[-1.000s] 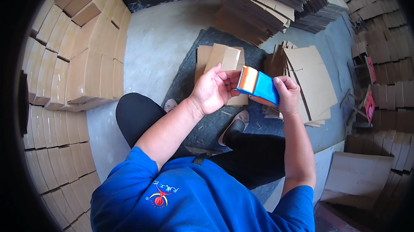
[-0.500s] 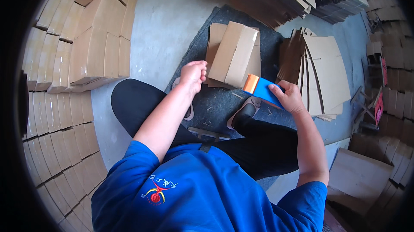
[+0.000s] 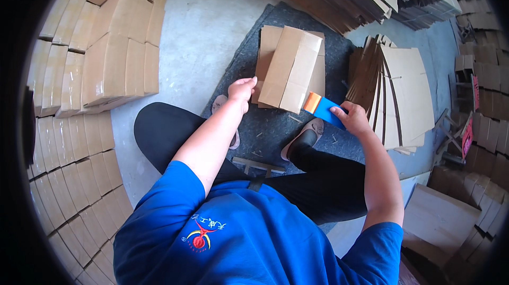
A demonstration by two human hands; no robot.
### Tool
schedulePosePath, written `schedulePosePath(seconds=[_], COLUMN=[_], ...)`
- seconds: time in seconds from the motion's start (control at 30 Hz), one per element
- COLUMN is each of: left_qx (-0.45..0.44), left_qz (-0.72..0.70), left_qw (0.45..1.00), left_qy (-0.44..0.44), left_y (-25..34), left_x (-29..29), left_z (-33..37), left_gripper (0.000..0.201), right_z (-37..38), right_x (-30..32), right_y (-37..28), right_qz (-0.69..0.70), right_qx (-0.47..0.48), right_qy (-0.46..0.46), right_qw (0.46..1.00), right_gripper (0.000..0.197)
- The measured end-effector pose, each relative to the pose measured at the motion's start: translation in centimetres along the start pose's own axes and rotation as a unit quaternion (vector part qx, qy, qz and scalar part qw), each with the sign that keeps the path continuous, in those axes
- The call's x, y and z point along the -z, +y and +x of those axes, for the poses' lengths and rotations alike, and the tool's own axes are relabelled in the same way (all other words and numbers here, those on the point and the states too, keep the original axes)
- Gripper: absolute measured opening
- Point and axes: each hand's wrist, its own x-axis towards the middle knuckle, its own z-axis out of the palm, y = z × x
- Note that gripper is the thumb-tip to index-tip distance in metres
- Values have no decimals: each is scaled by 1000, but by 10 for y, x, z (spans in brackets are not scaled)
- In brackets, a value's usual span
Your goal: The person folds flat cardboard sheets into boxes and seals them using a tape dispenser.
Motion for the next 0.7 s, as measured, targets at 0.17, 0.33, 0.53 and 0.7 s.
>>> schedulePosePath(seconds=[0.17, 0.33, 0.53, 0.7], left_qx=[75, 195, -249, -575], left_qz=[-120, -29, 201, 548], left_qw=[988, 979, 937, 583], left_qy=[-54, 42, 143, -170], left_y=[-30, -32, -28, 52], left_x=[-13, -14, 4, -32], left_z=[0, 10, 16, -79], left_gripper=[42, 83, 38, 68], right_z=[8, 11, 8, 6], right_x=[-7, -9, -1, 8], right_y=[-4, -2, -20, -17], right_qz=[-9, 0, -1, -11], right_qx=[-13, -18, -30, -29], right_qy=[-6, -16, -24, -33], right_qw=[1000, 1000, 999, 999], right_gripper=[48, 54, 55, 54])
